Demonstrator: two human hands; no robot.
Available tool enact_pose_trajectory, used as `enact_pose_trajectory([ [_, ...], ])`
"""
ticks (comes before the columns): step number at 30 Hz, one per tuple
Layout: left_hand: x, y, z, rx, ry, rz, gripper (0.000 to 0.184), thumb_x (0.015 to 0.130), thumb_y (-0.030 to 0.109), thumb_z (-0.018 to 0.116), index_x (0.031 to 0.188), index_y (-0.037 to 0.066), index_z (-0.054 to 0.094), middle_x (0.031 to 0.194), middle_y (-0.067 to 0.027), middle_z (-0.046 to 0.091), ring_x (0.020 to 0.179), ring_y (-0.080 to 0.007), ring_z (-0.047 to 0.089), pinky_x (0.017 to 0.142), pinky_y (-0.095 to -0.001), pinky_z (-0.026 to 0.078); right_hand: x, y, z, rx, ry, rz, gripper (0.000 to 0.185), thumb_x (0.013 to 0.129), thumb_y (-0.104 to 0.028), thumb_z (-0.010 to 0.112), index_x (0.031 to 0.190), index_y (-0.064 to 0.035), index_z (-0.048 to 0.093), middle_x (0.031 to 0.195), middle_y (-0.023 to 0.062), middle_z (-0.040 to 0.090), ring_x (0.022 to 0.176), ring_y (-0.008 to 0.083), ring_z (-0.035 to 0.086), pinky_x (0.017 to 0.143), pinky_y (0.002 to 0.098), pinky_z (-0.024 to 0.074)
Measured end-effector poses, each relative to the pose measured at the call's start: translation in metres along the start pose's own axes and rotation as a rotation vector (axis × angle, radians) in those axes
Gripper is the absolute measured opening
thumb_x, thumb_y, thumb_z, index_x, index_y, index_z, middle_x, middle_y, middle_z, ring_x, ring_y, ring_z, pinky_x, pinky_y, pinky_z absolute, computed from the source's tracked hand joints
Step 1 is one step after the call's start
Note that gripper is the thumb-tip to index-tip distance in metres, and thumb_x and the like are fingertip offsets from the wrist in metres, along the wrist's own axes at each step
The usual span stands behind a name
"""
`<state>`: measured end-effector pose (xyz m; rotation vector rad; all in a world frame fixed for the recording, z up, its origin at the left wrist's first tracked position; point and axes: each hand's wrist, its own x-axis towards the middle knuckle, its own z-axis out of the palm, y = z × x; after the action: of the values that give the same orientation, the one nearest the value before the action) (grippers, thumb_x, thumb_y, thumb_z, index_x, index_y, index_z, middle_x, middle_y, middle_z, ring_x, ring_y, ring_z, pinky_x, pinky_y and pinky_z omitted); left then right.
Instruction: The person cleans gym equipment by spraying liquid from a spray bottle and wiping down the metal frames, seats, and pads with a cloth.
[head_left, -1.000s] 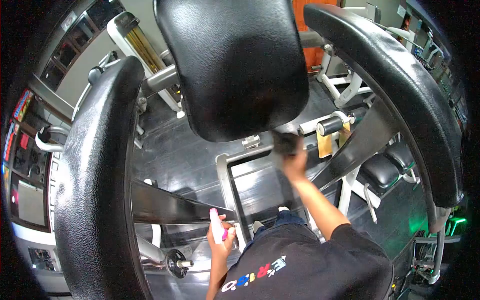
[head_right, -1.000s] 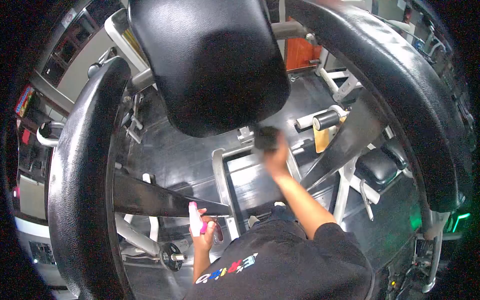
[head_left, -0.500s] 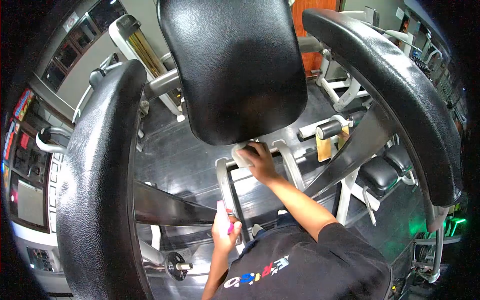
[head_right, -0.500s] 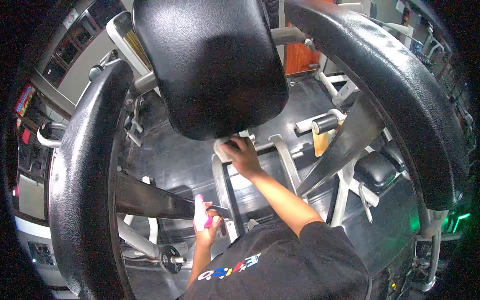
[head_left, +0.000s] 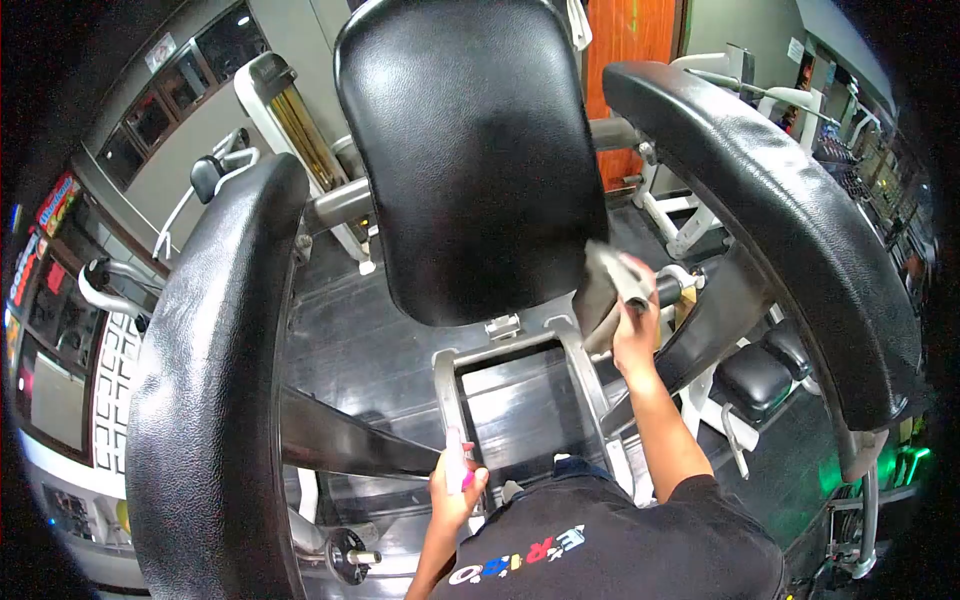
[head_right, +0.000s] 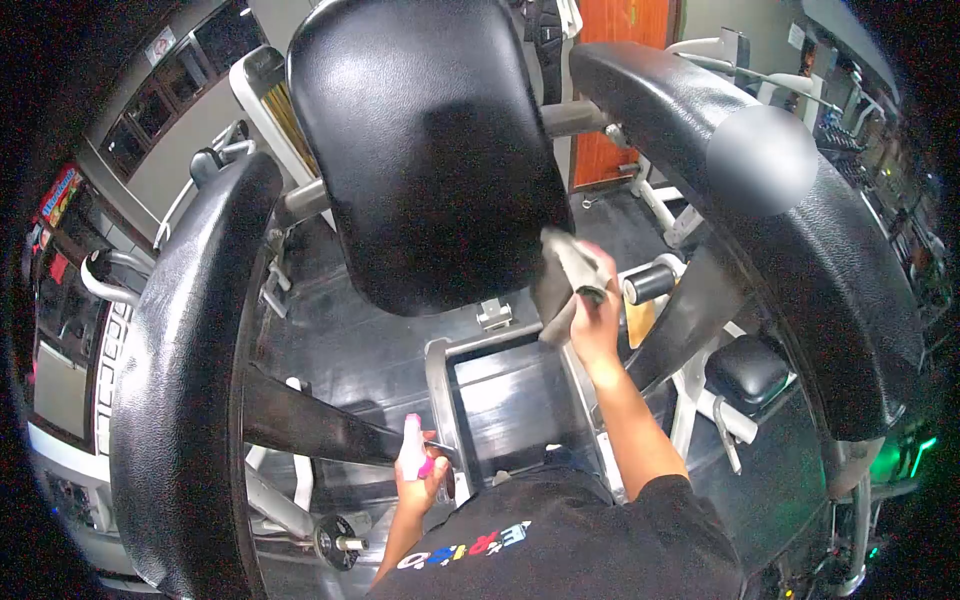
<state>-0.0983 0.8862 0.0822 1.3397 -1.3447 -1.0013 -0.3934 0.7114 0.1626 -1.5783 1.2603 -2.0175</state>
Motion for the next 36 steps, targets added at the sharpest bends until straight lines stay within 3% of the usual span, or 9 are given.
enact_pose_trajectory([
  [7,0.026,0.042,0.011,0.018,-0.023,0.058,0.037,0.081,0.008,0.071,0.114,-0.002,0.057,0.071,-0.0008,0.062,0.064,-0.0081,0.059,0.065,-0.0252,0.050,0.113,-0.070,0.008,-0.003,0.365,-0.391,0.032,0.096,-0.005,0.047,0.127,0.0039,0.051,0.128,0.0156,0.054,0.119,0.0251,0.052,0.106,0.0364,0.0363],
  [9,0.027,0.040,0.013,0.034,-0.052,0.124,0.039,0.081,0.007,0.071,0.115,-0.002,0.057,0.070,-0.0008,0.061,0.065,-0.0085,0.059,0.065,-0.0254,0.050,0.148,-0.084,0.018,0.129,0.218,-0.475,0.035,0.091,0.000,0.050,0.126,0.0032,0.052,0.125,0.0164,0.057,0.118,0.0272,0.054,0.105,0.0371,0.0377],
  [13,0.022,0.026,0.025,-0.025,-0.103,0.029,0.041,0.080,0.008,0.073,0.117,-0.003,0.057,0.070,-0.0007,0.061,0.066,-0.0094,0.060,0.068,-0.0259,0.051,0.206,-0.075,0.058,-0.331,0.015,-0.852,0.049,0.077,0.008,0.053,0.124,-0.0035,0.055,0.125,0.0186,0.060,0.118,0.0374,0.054,0.105,0.0426,0.0389],
  [15,0.021,0.027,0.032,-0.044,-0.173,0.063,0.083,0.082,0.035,0.075,0.142,-0.007,0.037,0.072,0.0019,0.055,0.066,-0.0084,0.053,0.071,-0.0262,0.049,0.195,-0.063,0.078,-0.185,0.015,-0.732,0.048,0.076,0.010,0.050,0.122,-0.0047,0.058,0.128,0.0190,0.059,0.119,0.0394,0.054,0.104,0.0433,0.0397],
  [16,0.021,0.028,0.035,-0.042,-0.175,0.062,0.083,0.082,0.035,0.075,0.142,-0.007,0.037,0.072,0.0019,0.055,0.066,-0.0084,0.053,0.071,-0.0262,0.049,0.187,-0.060,0.072,-0.198,-0.002,-0.724,0.049,0.076,0.010,0.050,0.123,-0.0049,0.058,0.128,0.0193,0.059,0.119,0.0392,0.054,0.104,0.0432,0.0401],
  [23,0.016,0.019,0.042,0.168,-0.103,-0.053,0.067,0.082,0.024,0.073,0.133,-0.008,0.044,0.070,0.0013,0.053,0.066,-0.0097,0.055,0.070,-0.0256,0.048,0.077,0.048,0.012,-0.179,-0.026,-0.202,0.056,0.079,0.008,0.037,0.131,-0.0039,0.053,0.118,0.0201,0.065,0.111,0.0289,0.064,0.094,0.0347,0.0478],
  [25,0.017,0.021,0.047,-0.055,-0.060,-0.082,0.040,0.078,0.007,0.072,0.115,-0.001,0.059,0.069,-0.0025,0.062,0.065,-0.0107,0.060,0.066,-0.0268,0.050,0.047,0.066,-0.007,0.015,-0.148,0.185,0.051,0.083,0.006,0.047,0.132,-0.0046,0.051,0.117,0.0192,0.065,0.109,0.0230,0.063,0.091,0.0330,0.0480],
  [31,0.038,0.045,0.060,-0.074,-0.130,-0.055,0.040,0.079,0.006,0.072,0.116,-0.002,0.057,0.070,-0.0008,0.062,0.065,-0.0099,0.060,0.065,-0.0260,0.050,0.069,0.046,0.008,-0.095,-0.008,0.081,0.046,0.084,0.006,0.048,0.128,-0.0050,0.056,0.115,0.0147,0.067,0.109,0.0215,0.063,0.093,0.0295,0.0460],
  [36,0.054,0.047,0.070,-0.168,-0.155,-0.007,0.041,0.079,0.008,0.074,0.115,-0.003,0.057,0.070,-0.0003,0.062,0.067,-0.0102,0.061,0.067,-0.0261,0.051,0.134,0.000,0.024,0.197,-0.141,-0.135,0.054,0.078,0.013,0.045,0.128,-0.0030,0.057,0.124,0.0146,0.063,0.120,0.0214,0.057,0.103,0.0311,0.0398],
])
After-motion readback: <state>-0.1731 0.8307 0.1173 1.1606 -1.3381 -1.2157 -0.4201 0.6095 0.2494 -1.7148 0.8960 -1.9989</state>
